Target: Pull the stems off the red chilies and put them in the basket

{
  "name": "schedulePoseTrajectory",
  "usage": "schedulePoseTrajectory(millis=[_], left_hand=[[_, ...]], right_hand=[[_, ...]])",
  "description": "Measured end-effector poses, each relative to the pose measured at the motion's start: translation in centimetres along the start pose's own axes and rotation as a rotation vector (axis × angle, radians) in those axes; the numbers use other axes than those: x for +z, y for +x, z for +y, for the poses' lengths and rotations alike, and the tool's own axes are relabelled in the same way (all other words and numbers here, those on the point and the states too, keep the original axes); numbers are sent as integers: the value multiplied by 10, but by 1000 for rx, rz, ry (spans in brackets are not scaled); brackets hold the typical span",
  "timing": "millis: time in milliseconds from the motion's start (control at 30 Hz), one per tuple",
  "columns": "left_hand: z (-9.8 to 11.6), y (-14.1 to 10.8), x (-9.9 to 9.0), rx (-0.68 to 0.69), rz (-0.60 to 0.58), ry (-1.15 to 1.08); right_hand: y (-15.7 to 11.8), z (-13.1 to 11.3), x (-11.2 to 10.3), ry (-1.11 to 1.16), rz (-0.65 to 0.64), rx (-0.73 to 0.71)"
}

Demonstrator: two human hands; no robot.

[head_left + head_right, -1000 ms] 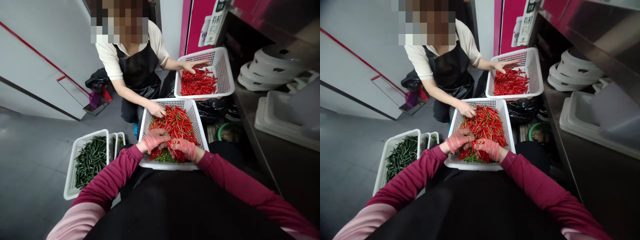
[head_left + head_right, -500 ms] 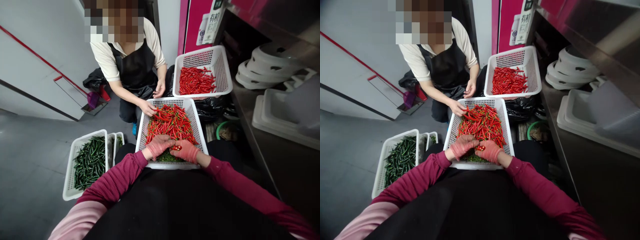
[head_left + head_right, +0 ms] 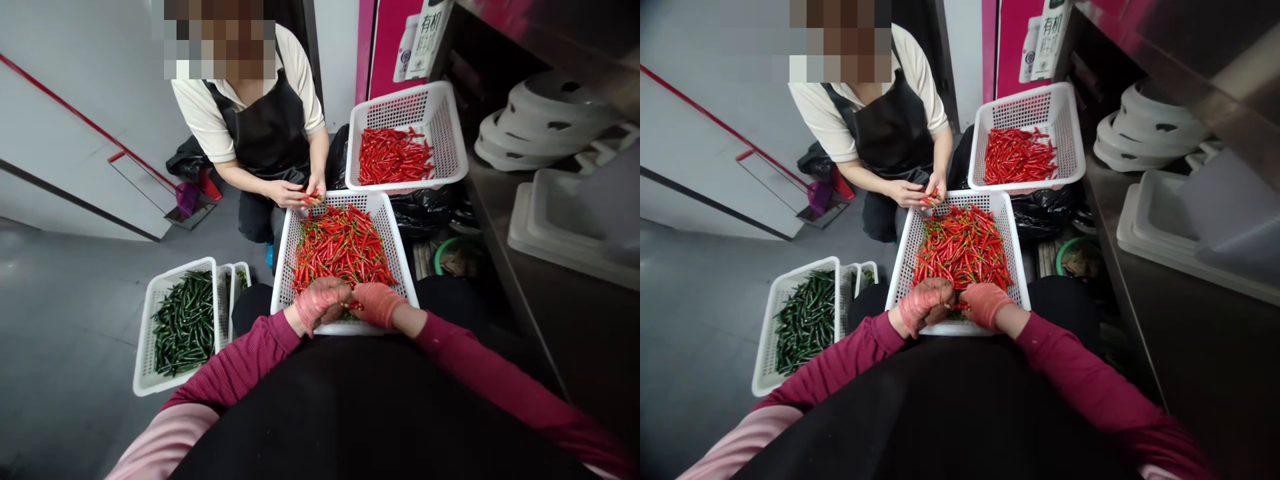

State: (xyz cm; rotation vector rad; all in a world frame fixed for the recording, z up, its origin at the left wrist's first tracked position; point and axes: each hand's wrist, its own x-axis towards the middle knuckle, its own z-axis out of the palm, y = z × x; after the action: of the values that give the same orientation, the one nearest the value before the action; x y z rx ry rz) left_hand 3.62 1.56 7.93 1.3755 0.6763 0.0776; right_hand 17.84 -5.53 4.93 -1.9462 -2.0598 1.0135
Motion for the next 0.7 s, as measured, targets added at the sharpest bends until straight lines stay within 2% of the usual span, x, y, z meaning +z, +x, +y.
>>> schedulePoseTrajectory(millis=[67, 167, 267, 333, 400, 500, 567, 700], left_hand=[[-3, -5, -7, -14, -63, 95], [-14, -11, -25, -34, -88, 541], [-27, -8, -36, 7, 41, 1023], [-32, 5, -36, -27, 140, 1254], [-31, 26, -33, -71, 190, 1419], [-26, 57, -34, -65, 234, 1592], [-20, 68, -40, -77, 222, 1663], [-4, 56, -47, -165, 121, 1606]], right_hand=[[-4, 7, 3, 102, 24, 40], [-15, 28, -3, 529, 111, 143], [-26, 51, -16, 1058, 216, 266], [-29, 60, -21, 1369, 238, 257], [-27, 61, -20, 1582, 233, 217], [-21, 54, -10, 1717, 230, 238], [-17, 49, -2, 1743, 242, 277], [-8, 41, 14, 1708, 343, 407]])
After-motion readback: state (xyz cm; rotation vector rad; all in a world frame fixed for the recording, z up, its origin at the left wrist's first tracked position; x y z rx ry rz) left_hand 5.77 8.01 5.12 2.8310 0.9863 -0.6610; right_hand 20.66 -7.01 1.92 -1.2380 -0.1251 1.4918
